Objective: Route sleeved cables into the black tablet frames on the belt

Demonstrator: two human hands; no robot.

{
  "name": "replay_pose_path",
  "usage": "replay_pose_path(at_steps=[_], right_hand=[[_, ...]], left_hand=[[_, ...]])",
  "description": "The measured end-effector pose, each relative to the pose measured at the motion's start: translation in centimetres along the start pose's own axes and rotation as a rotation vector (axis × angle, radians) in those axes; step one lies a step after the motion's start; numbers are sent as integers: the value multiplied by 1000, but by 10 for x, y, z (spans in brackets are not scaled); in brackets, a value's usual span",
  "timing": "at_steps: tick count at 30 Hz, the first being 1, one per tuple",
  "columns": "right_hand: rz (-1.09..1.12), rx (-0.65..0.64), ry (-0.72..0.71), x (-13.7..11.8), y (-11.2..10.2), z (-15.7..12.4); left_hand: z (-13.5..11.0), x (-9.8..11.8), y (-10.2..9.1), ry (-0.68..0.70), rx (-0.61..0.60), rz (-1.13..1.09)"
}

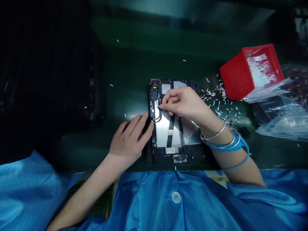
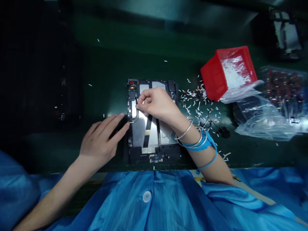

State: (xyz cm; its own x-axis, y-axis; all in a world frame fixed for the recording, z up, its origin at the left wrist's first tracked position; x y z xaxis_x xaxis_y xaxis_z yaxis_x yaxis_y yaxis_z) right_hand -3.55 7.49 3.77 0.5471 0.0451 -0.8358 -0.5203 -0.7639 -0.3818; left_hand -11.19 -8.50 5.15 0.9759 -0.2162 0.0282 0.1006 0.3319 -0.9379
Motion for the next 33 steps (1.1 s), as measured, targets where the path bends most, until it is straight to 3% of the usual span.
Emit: replay_pose_path(at_steps=[13, 21, 33], right_hand=[[-166, 89, -38, -4, -1, -5], [-193, 123, -63, -4, -1, -6], [-180, 169, -54, -2, -1, -4]], left_hand=[[13, 9, 12, -43, -117, -72], [17, 13, 12, 80, -142, -110], [17, 13, 13, 78, -155, -141]])
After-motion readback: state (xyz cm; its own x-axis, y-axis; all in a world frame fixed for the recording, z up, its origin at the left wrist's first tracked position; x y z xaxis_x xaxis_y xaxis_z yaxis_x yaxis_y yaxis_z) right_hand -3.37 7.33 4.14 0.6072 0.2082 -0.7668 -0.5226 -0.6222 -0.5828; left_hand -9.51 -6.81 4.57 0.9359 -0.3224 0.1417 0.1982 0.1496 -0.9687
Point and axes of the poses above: each hand's wrist, its own z-axis towards the middle knuckle, its own y-axis out of the palm, x = y × z, the point moved 6 cm from there along z, towards the middle knuckle, and after that the axes turned 3 degrees about z, right-handed, at the moved point
